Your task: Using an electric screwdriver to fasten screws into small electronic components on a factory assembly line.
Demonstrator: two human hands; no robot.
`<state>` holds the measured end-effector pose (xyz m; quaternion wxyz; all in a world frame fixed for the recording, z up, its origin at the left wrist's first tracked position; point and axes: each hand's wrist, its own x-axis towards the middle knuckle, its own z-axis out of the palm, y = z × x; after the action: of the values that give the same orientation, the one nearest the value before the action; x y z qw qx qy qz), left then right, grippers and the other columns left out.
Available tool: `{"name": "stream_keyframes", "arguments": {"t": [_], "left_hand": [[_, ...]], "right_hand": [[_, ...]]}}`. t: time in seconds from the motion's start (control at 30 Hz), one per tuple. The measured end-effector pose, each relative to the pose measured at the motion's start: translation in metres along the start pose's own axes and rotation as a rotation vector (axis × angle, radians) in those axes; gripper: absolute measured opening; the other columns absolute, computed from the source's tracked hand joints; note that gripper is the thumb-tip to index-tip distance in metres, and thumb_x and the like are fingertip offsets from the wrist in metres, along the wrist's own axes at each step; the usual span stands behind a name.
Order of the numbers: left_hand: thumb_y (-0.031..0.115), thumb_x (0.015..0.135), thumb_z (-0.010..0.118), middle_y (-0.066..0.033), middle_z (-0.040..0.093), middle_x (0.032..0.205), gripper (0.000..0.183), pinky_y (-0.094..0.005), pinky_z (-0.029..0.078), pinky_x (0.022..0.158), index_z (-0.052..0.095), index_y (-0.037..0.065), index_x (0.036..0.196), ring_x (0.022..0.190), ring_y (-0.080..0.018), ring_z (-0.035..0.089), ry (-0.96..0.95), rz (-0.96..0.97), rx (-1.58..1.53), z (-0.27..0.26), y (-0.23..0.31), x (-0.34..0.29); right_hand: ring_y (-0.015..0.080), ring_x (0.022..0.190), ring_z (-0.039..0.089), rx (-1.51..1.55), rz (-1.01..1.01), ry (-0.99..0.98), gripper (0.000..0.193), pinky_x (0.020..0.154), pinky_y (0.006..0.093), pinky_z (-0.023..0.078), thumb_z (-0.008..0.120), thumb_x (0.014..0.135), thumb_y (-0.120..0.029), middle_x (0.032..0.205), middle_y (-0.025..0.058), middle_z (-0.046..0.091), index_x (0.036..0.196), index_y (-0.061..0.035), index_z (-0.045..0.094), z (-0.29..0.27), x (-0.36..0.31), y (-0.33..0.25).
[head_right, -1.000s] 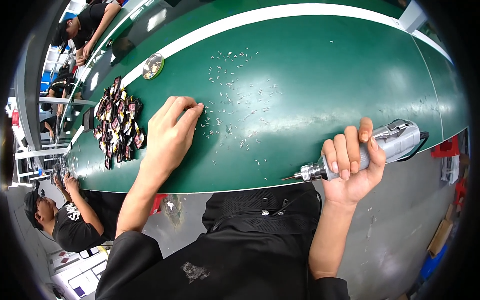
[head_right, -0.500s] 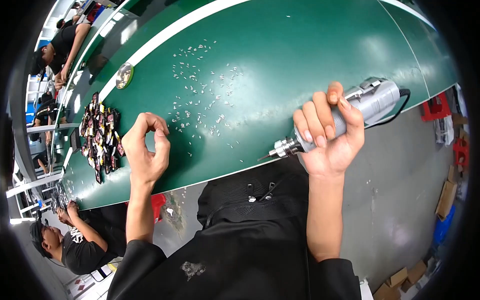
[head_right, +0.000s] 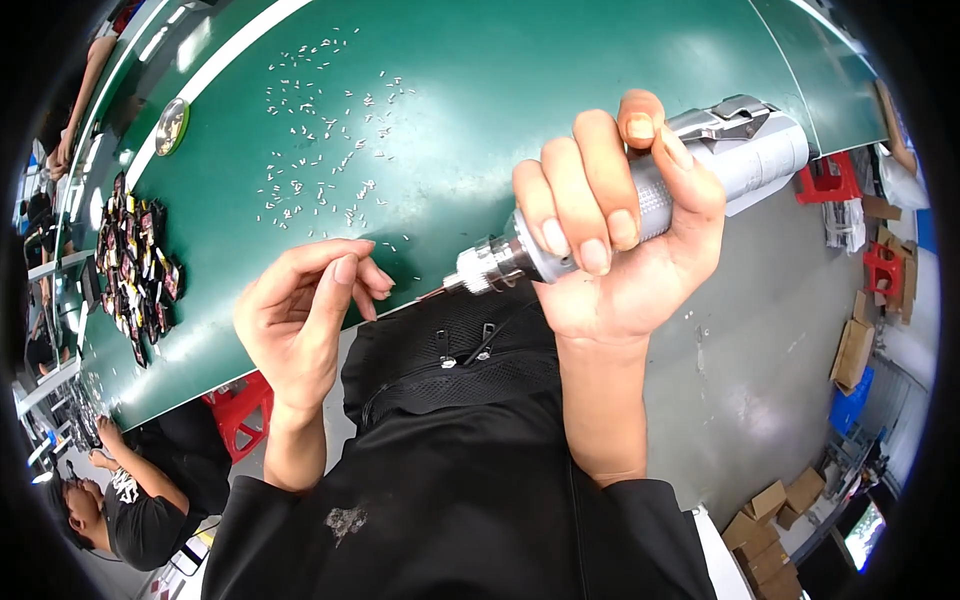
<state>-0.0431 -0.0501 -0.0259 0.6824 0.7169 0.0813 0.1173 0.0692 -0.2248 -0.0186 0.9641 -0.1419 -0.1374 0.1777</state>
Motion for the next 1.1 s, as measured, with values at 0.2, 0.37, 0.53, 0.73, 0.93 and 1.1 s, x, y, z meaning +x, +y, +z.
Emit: {"name": "stream_keyframes", "arguments": {"t": [0.2,0.37,0.53,0.73,0.93,1.1], "left_hand": [[-0.009,0.084,0.060,-0.0136,0.068,0.079,0.010,-0.0192,0.048,0.053,0.066,-0.008,0.092,0.068,-0.0124,0.065,-0.001,0.003,-0.082,0.012,-0.001,-0.004],[-0.004,0.088,0.058,-0.0160,0.066,0.079,0.008,-0.0218,0.047,0.053,0.064,-0.010,0.090,0.064,-0.0133,0.060,-0.094,-0.055,-0.388,0.011,-0.004,-0.002],[0.002,0.092,0.056,-0.0159,0.064,0.080,0.014,-0.0228,0.046,0.055,0.063,-0.009,0.089,0.063,-0.0127,0.057,-0.113,-0.099,-0.470,0.013,-0.002,-0.005],[0.009,0.094,0.054,-0.0159,0.059,0.079,0.020,-0.0240,0.045,0.050,0.058,-0.008,0.087,0.063,-0.0166,0.057,-0.165,-0.102,-0.508,0.015,-0.003,-0.005],[0.007,0.093,0.055,-0.0146,0.062,0.081,0.017,-0.0229,0.046,0.054,0.060,-0.007,0.087,0.064,-0.0129,0.056,-0.236,-0.147,-0.644,0.013,-0.005,-0.003],[0.004,0.093,0.053,-0.0093,0.062,0.078,0.015,-0.0216,0.046,0.055,0.061,-0.005,0.084,0.065,-0.0111,0.058,-0.227,-0.148,-0.427,0.011,0.002,-0.004]], "right_hand": [[0.0086,0.042,0.038,-0.020,-0.116,0.031,0.011,0.049,0.0256,0.037,0.050,0.089,-0.014,0.054,-0.0021,0.039,0.089,-0.0035,0.050,0.020,-0.002,0.004],[0.0094,0.043,0.039,-0.014,-0.178,0.060,0.011,0.051,0.0265,0.037,0.050,0.088,-0.014,0.055,-0.0020,0.040,0.090,-0.0026,0.050,0.025,-0.003,0.004],[0.0095,0.043,0.039,-0.015,-0.162,0.069,0.011,0.051,0.0263,0.037,0.050,0.089,-0.014,0.055,-0.0020,0.040,0.090,-0.0026,0.050,0.027,-0.003,0.011],[0.0093,0.042,0.039,-0.024,-0.155,0.053,0.010,0.051,0.0261,0.037,0.050,0.089,-0.013,0.055,-0.0019,0.039,0.090,-0.0025,0.049,0.025,-0.004,0.011],[0.0089,0.042,0.038,0.007,-0.143,0.057,0.010,0.049,0.0257,0.036,0.050,0.088,-0.013,0.054,-0.0021,0.039,0.090,-0.0027,0.049,0.025,-0.005,0.009],[0.0089,0.041,0.038,-0.018,-0.155,0.066,0.011,0.049,0.0253,0.036,0.050,0.088,-0.013,0.053,-0.0023,0.038,0.090,-0.0027,0.049,0.025,-0.009,0.009]]}}
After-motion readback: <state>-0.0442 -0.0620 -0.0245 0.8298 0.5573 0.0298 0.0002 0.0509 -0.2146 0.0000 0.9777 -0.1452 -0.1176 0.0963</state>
